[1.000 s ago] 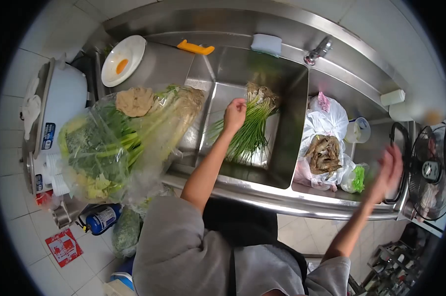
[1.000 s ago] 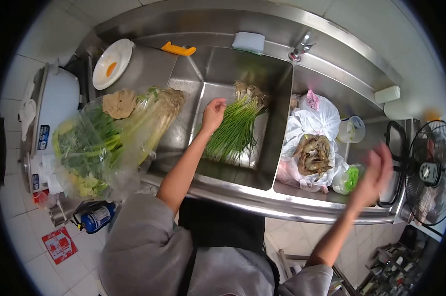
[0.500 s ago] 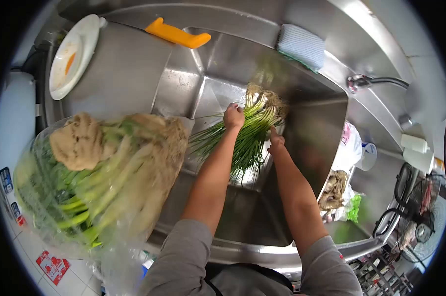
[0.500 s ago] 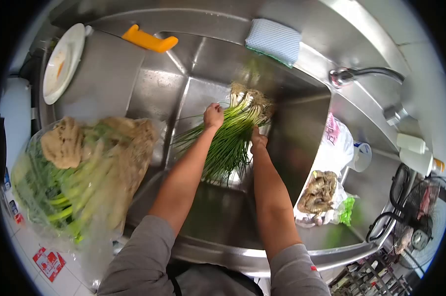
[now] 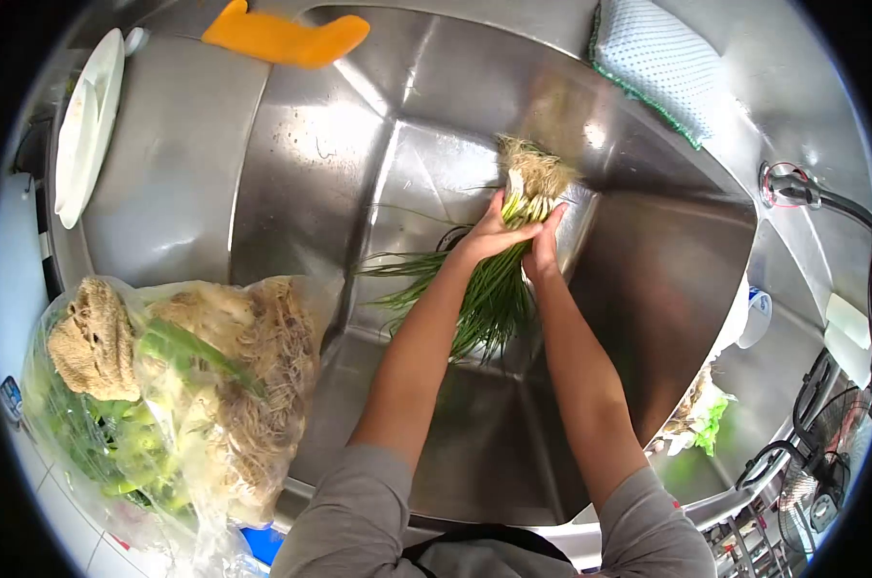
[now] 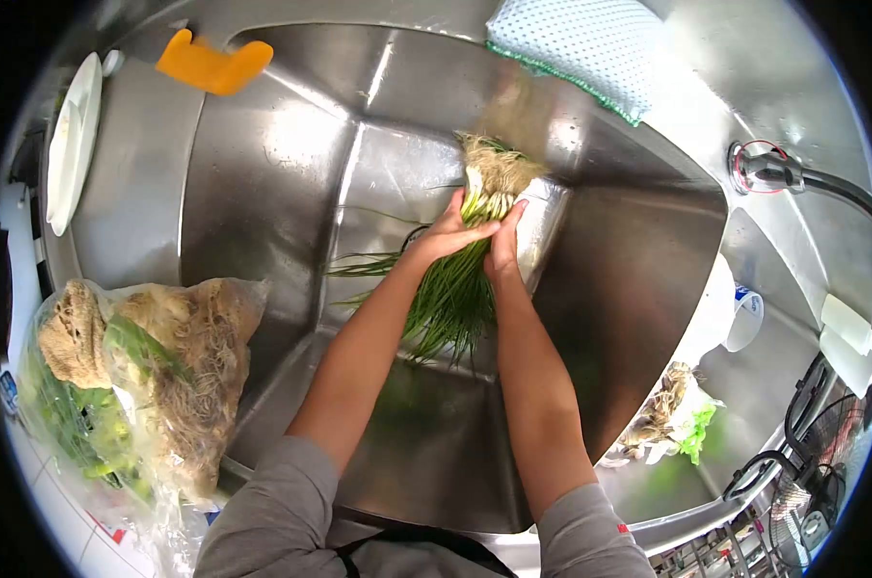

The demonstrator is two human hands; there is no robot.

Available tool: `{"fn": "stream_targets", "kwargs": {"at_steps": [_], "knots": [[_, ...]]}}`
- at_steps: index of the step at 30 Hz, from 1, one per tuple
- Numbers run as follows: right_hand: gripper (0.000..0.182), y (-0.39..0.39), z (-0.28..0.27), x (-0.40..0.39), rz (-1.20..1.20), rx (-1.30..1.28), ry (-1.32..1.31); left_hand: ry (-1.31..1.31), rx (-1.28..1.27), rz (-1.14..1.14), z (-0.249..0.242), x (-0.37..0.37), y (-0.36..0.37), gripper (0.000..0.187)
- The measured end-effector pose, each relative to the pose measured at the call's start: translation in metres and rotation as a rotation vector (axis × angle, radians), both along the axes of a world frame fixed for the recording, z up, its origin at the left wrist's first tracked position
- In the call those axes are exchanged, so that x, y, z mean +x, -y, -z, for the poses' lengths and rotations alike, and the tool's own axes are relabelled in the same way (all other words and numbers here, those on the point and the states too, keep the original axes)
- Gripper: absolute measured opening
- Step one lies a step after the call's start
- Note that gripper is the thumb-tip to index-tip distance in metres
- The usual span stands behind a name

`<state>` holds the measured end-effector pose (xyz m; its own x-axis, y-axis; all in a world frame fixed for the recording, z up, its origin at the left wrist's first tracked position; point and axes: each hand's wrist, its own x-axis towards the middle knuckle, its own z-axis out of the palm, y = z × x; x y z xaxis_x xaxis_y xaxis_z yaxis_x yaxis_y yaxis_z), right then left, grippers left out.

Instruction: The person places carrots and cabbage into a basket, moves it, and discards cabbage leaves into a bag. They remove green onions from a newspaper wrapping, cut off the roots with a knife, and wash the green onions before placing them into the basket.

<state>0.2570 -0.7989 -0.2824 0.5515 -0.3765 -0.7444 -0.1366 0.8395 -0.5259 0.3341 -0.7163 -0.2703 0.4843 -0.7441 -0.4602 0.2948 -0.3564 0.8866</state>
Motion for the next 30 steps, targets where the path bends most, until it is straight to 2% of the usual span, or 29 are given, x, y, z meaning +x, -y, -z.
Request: {"fn": "stream_targets", "kwargs": {"at_steps": [2, 4, 5, 6, 8, 10, 12, 13, 15, 16, 18, 19, 20, 22, 23, 25, 26, 27, 28, 29, 30], "knots": [[0.075, -0.008, -0.022, 0.002, -0.035, -0.009, -0.028, 0.026, 0.035, -0.029, 0.011, -0.001, -0.012, 0.093], [0.065, -0.015, -0.026, 0.001, -0.181, -0.178, -0.003, 0.083, 0.007, -0.076, -0.007, 0.005, -0.026, 0.088], [0.05, -0.017, -0.037, -0.002, -0.224, -0.207, -0.016, -0.142, 0.015, -0.133, -0.021, 0.01, -0.034, 0.074], [0.038, -0.021, -0.032, -0.001, -0.248, -0.348, -0.048, -0.207, -0.023, -0.145, -0.02, 0.014, -0.045, 0.052], [0.028, -0.026, -0.049, 0.005, -0.376, -0.594, -0.163, -0.311, -0.069, -0.301, -0.011, 0.014, -0.06, 0.039], [0.026, -0.03, -0.062, 0.014, -0.317, -0.483, -0.044, -0.349, -0.085, -0.407, 0.06, 0.007, -0.08, 0.038], [0.028, -0.033, -0.059, 0.018, -0.185, -0.287, 0.082, -0.417, -0.093, -0.533, 0.065, 0.007, -0.088, 0.037], [0.029, -0.031, -0.059, 0.017, -0.193, -0.255, 0.032, -0.465, -0.096, -0.603, 0.033, 0.009, -0.085, 0.036], [0.043, -0.031, -0.053, 0.013, -0.318, -0.294, -0.034, -0.489, -0.141, -0.737, 0.014, 0.008, -0.081, 0.032], [0.051, -0.033, -0.05, 0.013, -0.388, -0.342, -0.067, -0.504, -0.15, -0.708, 0.013, 0.007, -0.081, 0.031], [0.071, -0.048, -0.059, 0.016, -0.558, -0.668, -0.287, -0.532, -0.166, -0.652, 0.01, 0.005, -0.083, 0.028], [0.099, -0.05, -0.061, 0.02, -0.621, -0.747, -0.305, -0.237, -0.266, -0.532, 0.022, 0.004, -0.085, 0.025], [0.1, -0.051, -0.06, 0.024, -0.638, -0.742, -0.269, -0.154, -0.251, -0.502, 0.032, -0.002, -0.09, 0.024], [0.103, -0.049, -0.05, 0.03, -0.664, -0.739, -0.193, -0.389, -0.3, -0.604, 0.021, 0.0, -0.078, 0.03], [0.092, -0.046, -0.027, 0.026, -0.564, -0.728, -0.166, -0.399, -0.248, -0.633, 0.012, 0.004, -0.074, 0.03], [0.079, -0.036, -0.046, 0.025, -0.48, -0.455, -0.114, -0.428, -0.141, -0.693, -0.03, 0.011, -0.065, 0.033], [0.073, -0.033, -0.058, 0.025, -0.44, -0.318, -0.091, -0.331, -0.137, -0.593, -0.044, 0.015, -0.063, 0.038], [0.054, -0.038, -0.065, 0.024, -0.305, -0.348, -0.222, -0.238, -0.128, -0.493, -0.053, 0.016, -0.065, 0.043], [0.048, -0.038, -0.074, 0.024, -0.244, -0.236, -0.183, -0.15, -0.112, -0.39, -0.056, 0.014, -0.07, 0.048], [0.047, -0.035, -0.072, 0.022, -0.248, -0.179, -0.148, -0.18, -0.079, -0.327, -0.051, 0.017, -0.074, 0.065], [0.047, -0.032, -0.07, 0.02, -0.249, -0.122, -0.111, -0.174, -0.009, -0.389, -0.051, 0.015, -0.075, 0.06]]}}
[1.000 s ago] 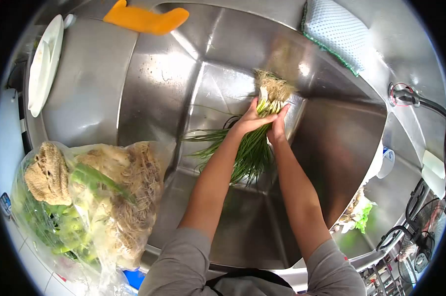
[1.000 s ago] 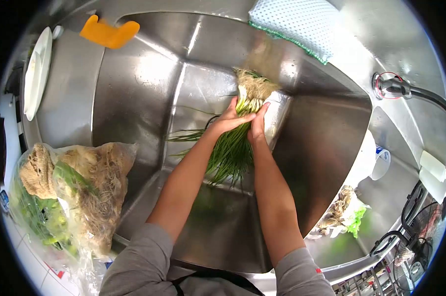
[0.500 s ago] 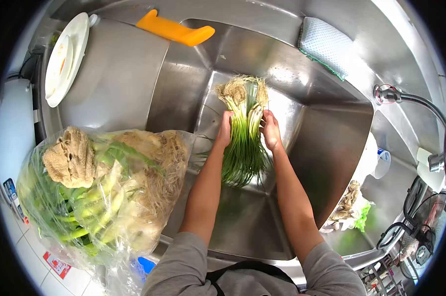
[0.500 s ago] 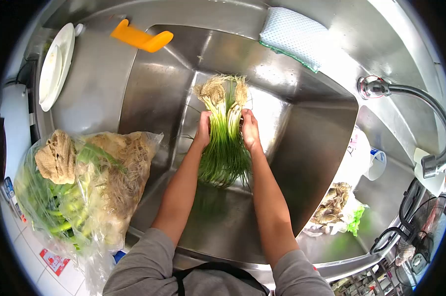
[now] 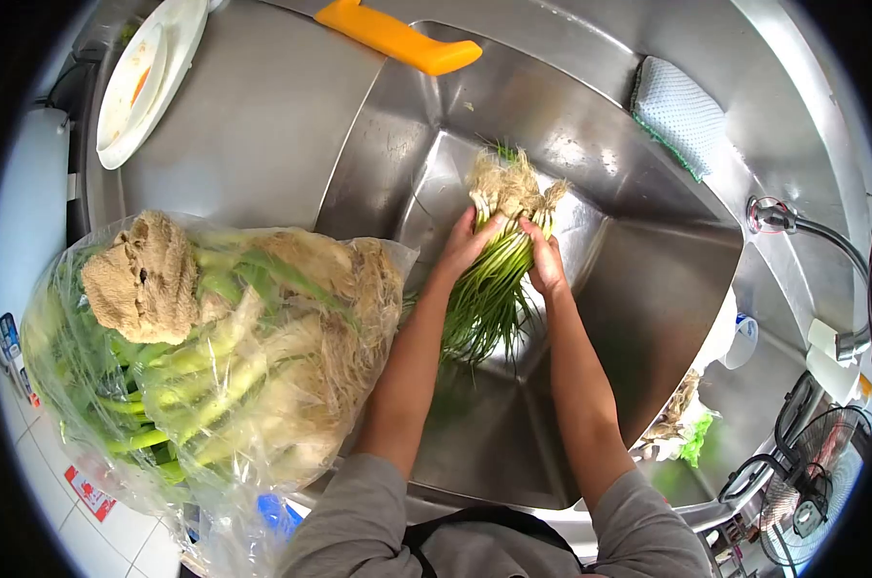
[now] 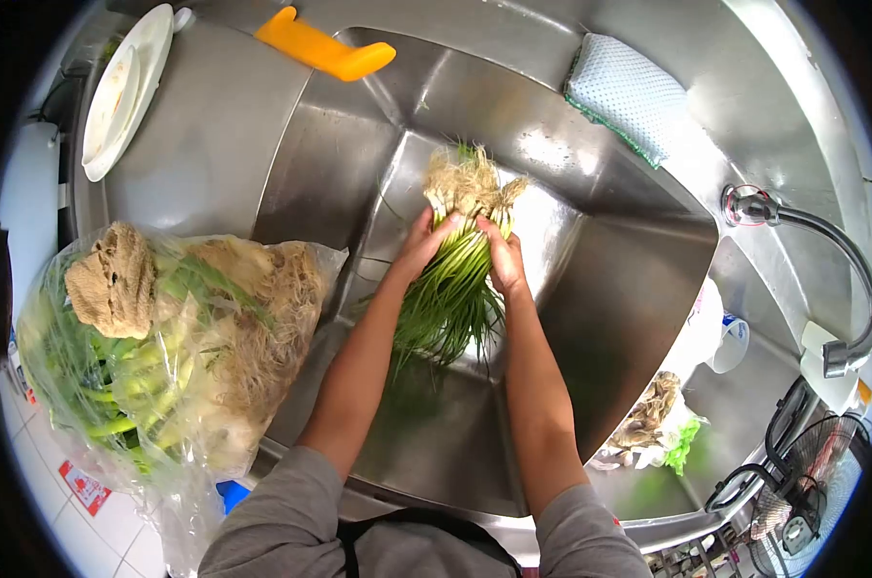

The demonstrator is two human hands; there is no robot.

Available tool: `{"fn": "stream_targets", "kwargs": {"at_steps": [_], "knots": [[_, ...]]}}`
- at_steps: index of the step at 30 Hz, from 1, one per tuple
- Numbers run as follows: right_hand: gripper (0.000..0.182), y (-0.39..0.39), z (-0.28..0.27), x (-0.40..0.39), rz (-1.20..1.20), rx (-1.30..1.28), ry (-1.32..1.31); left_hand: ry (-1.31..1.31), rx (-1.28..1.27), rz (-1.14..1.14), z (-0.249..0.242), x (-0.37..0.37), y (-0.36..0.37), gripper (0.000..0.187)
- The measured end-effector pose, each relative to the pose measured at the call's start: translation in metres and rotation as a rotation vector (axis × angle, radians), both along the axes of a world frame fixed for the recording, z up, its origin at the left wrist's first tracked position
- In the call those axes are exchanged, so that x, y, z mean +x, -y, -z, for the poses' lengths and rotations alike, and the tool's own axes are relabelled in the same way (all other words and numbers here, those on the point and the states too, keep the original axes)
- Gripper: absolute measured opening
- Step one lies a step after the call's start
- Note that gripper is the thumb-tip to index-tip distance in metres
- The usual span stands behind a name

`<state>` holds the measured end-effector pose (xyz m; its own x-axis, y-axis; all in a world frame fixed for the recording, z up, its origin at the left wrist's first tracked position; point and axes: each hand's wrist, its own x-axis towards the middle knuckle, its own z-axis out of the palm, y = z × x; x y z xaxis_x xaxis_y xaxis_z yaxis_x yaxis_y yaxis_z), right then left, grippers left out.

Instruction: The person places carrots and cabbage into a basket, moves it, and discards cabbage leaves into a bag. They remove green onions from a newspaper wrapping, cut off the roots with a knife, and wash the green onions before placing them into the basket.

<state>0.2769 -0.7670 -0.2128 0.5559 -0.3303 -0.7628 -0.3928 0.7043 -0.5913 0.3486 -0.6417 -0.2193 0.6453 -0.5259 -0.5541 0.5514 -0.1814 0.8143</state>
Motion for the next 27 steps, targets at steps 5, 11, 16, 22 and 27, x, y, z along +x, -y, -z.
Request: {"fn": "stream_targets", "kwargs": {"at_steps": [5, 11, 16, 22, 27], "knots": [[0.043, 0.001, 0.03, -0.007, -0.317, -0.542, -0.025, 0.077, 0.207, -0.071, -0.001, -0.004, 0.004, 0.051], [0.031, 0.004, -0.005, 0.003, -0.095, -0.271, 0.068, 0.045, -0.007, 0.066, 0.016, -0.016, -0.001, 0.042], [0.036, 0.004, -0.01, -0.002, -0.07, -0.27, -0.01, -0.014, 0.109, -0.009, 0.008, -0.006, 0.003, 0.038], [0.041, 0.007, -0.027, -0.001, -0.404, -0.414, -0.003, 0.084, 0.108, -0.017, -0.013, 0.002, 0.01, 0.048], [0.042, 0.0, -0.027, 0.01, -0.119, -0.246, 0.173, 0.153, 0.148, 0.125, 0.002, 0.005, 0.021, 0.045]]}}
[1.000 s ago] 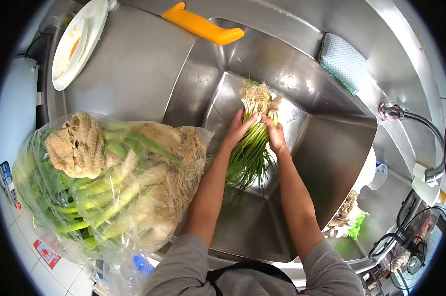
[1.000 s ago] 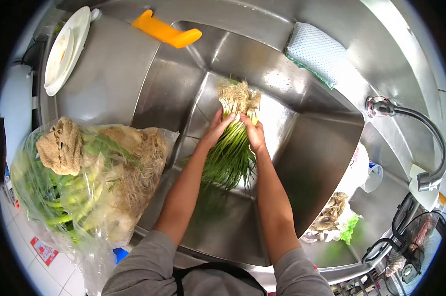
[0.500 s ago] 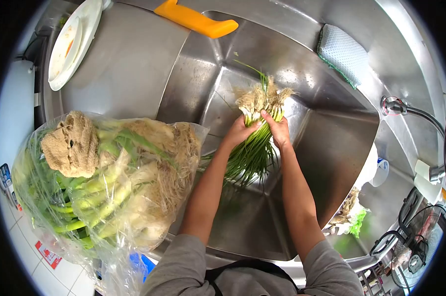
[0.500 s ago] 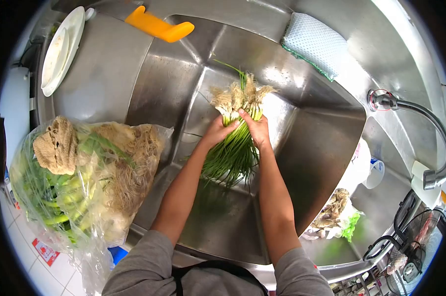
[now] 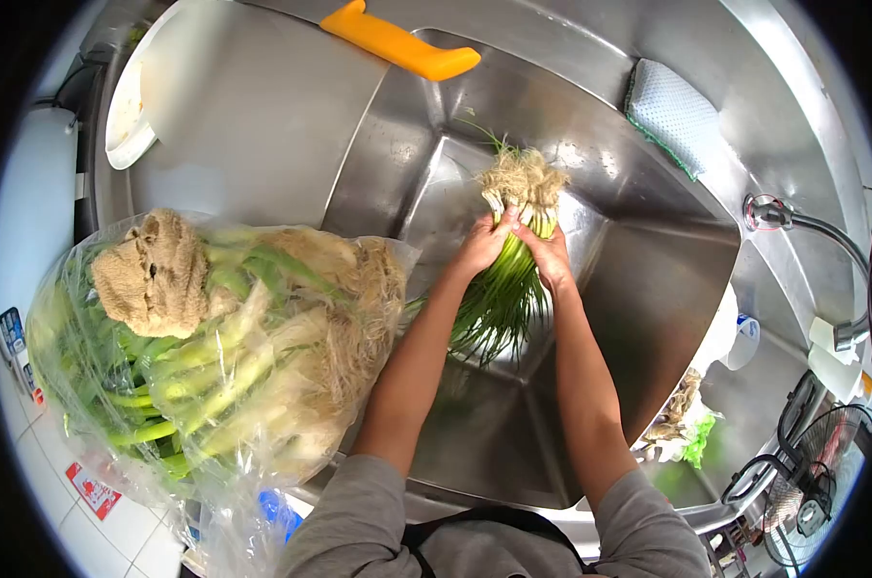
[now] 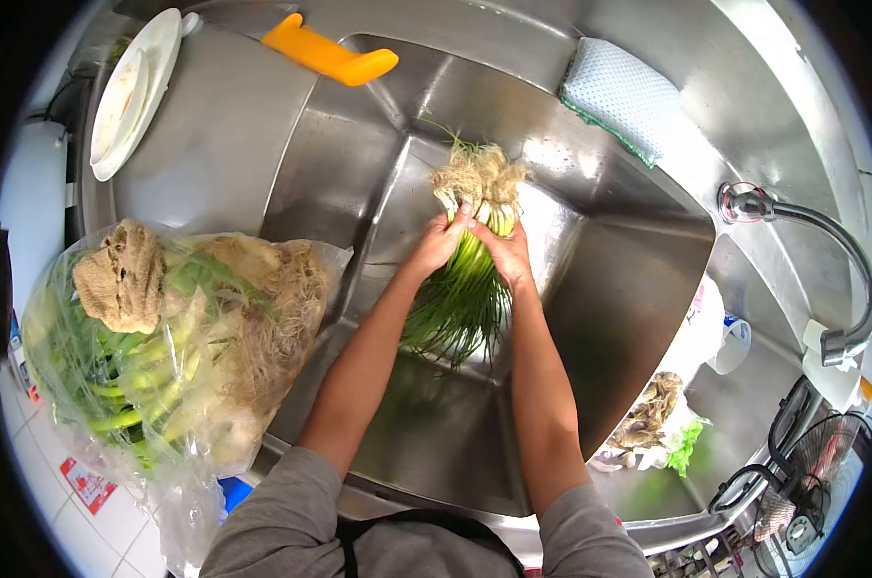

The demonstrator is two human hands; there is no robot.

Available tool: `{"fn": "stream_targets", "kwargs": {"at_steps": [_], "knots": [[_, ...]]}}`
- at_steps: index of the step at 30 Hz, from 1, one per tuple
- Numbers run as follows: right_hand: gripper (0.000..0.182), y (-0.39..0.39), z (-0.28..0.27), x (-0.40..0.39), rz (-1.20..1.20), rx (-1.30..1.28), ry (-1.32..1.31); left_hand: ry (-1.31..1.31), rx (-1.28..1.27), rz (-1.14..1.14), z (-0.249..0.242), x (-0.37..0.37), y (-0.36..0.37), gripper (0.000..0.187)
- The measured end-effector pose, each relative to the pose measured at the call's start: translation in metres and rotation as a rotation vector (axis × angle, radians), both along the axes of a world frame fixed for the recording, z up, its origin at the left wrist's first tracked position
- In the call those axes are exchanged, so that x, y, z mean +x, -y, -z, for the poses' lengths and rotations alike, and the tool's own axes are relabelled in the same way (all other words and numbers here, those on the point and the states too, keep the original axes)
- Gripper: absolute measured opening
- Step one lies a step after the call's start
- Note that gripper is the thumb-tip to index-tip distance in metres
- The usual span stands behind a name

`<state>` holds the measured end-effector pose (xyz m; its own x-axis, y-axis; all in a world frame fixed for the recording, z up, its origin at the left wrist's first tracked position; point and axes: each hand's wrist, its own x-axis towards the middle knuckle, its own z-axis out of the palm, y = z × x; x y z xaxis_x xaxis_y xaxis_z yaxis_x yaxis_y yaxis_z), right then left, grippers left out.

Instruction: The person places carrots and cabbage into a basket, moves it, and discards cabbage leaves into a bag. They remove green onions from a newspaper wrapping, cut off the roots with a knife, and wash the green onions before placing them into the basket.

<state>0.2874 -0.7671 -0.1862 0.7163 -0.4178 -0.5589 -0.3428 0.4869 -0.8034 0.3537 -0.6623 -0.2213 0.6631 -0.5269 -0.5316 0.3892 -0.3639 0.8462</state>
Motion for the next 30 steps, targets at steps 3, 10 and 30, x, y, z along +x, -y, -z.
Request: {"fn": "stream_targets", "kwargs": {"at_steps": [3, 10, 30], "knots": [[0.034, 0.007, 0.003, 0.003, 0.02, 0.022, -0.002, 0.171, 0.023, -0.185, -0.002, -0.005, -0.002, 0.047], [0.051, 0.005, 0.001, 0.001, -0.008, 0.124, 0.007, 0.092, -0.087, 0.031, -0.019, -0.017, -0.011, 0.07], [0.077, -0.052, -0.215, 0.003, -0.833, -1.287, -0.228, -0.133, -0.576, -0.08, -0.089, -0.013, -0.017, 0.042]]}}
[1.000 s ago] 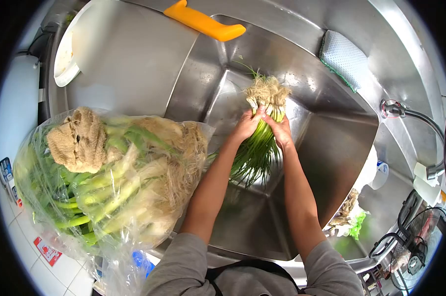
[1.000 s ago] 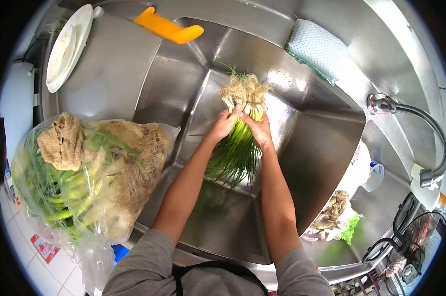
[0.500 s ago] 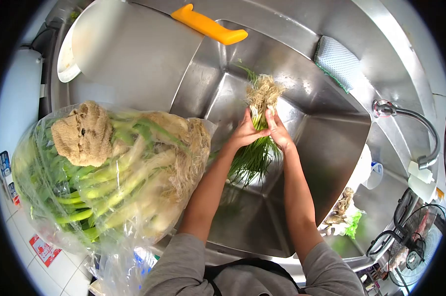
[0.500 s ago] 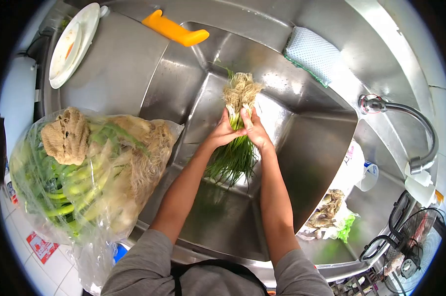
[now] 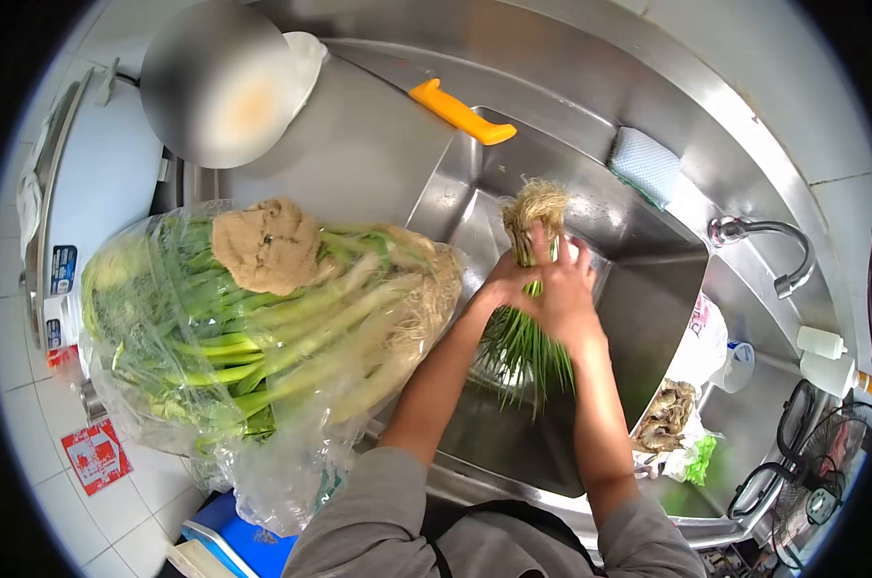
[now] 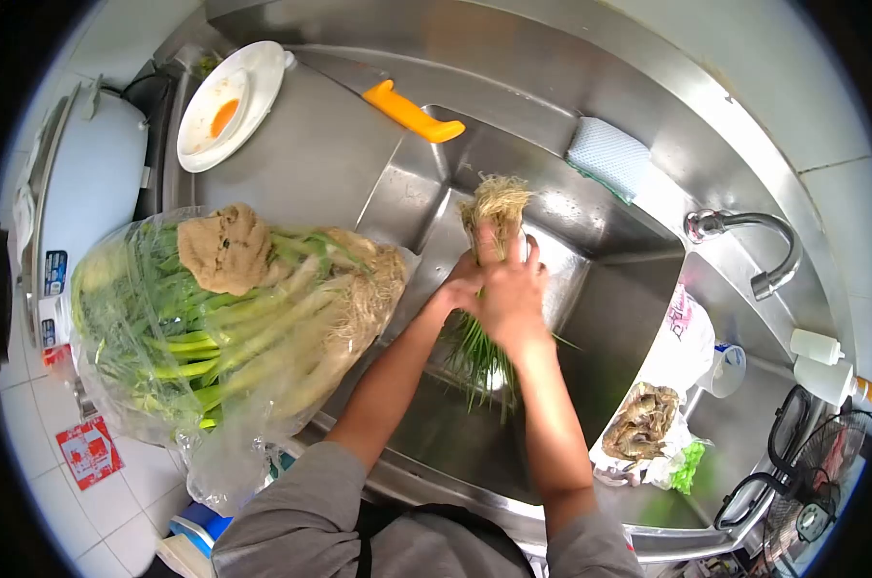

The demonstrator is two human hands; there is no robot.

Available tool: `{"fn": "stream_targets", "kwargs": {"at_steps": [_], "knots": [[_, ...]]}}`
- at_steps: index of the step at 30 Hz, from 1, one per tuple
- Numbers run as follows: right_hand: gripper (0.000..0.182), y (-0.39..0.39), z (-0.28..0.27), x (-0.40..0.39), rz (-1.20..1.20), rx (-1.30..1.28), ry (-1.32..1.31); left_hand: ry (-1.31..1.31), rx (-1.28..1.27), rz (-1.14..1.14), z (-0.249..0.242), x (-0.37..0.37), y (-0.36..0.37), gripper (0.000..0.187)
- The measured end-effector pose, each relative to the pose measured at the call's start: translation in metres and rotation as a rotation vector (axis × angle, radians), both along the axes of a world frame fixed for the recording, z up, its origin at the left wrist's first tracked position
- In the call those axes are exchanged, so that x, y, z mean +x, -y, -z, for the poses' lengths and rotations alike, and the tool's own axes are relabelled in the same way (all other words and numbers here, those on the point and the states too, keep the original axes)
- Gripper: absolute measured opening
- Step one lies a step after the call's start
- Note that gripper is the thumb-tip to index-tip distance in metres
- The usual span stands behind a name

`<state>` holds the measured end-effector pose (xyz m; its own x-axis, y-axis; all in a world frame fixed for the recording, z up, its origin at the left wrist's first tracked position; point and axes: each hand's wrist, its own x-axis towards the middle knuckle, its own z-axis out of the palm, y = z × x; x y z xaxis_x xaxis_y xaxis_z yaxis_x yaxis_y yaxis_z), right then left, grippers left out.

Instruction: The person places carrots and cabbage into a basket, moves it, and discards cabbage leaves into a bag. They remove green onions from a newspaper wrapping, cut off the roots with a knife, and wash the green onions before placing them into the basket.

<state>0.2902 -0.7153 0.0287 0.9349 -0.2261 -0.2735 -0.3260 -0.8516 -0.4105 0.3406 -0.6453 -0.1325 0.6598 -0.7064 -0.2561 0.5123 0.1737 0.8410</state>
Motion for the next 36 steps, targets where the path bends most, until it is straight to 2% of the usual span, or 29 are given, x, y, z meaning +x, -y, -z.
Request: {"fn": "stream_targets", "kwargs": {"at_steps": [2, 5, 7, 11, 15, 17, 18, 20, 21, 22, 24, 25, 28, 31, 32, 35, 36], "knots": [[0.089, -0.028, 0.001, 0.004, -0.215, 0.265, 0.22, -0.011, 0.045, 0.017, 0.002, -0.007, -0.017, 0.043], [0.098, -0.062, 0.007, 0.016, -0.335, 0.358, 0.387, -0.045, 0.101, 0.019, 0.008, -0.018, -0.041, 0.043], [0.097, -0.059, 0.018, 0.022, -0.371, 0.543, 0.452, -0.051, 0.121, 0.014, 0.011, -0.017, -0.044, 0.044], [0.087, -0.055, -0.008, 0.057, -0.347, 0.502, 0.547, -0.075, 0.137, 0.032, 0.019, 0.004, -0.035, 0.045], [0.082, -0.043, -0.016, 0.089, -0.301, 0.287, 0.527, -0.14, 0.16, 0.061, 0.021, 0.015, -0.038, 0.046], [0.078, -0.027, -0.015, 0.082, -0.246, 0.201, 0.585, -0.185, 0.185, 0.097, 0.014, 0.017, -0.045, 0.046], [0.072, -0.008, -0.01, 0.072, -0.126, 0.201, 0.683, -0.21, 0.197, 0.122, 0.008, 0.018, -0.046, 0.046], [0.045, 0.021, 0.012, 0.041, 0.344, 0.18, 0.822, -0.273, 0.189, 0.193, -0.007, 0.02, -0.048, 0.047], [0.038, 0.03, 0.04, 0.021, 0.648, 0.367, 0.733, -0.322, 0.164, 0.256, -0.01, 0.023, -0.048, 0.048], [0.039, 0.034, 0.067, 0.001, 0.737, 0.455, 0.622, -0.391, 0.104, 0.255, 0.0, 0.024, -0.048, 0.047], [0.049, 0.019, 0.106, -0.027, 0.779, 0.641, 0.395, -0.531, -0.005, 0.247, 0.031, 0.023, -0.052, 0.046], [0.053, 0.009, 0.093, -0.03, 0.767, 0.763, 0.304, -0.561, -0.04, 0.236, 0.023, 0.022, -0.051, 0.045], [0.054, 0.003, 0.105, -0.025, 0.731, 1.052, 0.378, -0.634, -0.136, 0.224, 0.01, 0.019, -0.048, 0.044], [0.054, -0.002, 0.098, -0.023, 0.629, 0.793, 0.51, -0.677, -0.215, 0.146, 0.007, 0.012, -0.046, 0.044], [0.054, -0.005, 0.098, -0.023, 0.642, 0.619, 0.53, -0.678, -0.222, 0.115, 0.009, 0.011, -0.045, 0.042], [0.047, -0.017, 0.09, -0.022, 0.742, 0.446, 0.603, -0.625, -0.06, 0.094, 0.014, 0.003, -0.041, 0.053], [0.045, -0.017, 0.091, -0.021, 0.775, 0.418, 0.671, -0.647, -0.071, 0.131, 0.021, 0.002, -0.04, 0.05]]}}
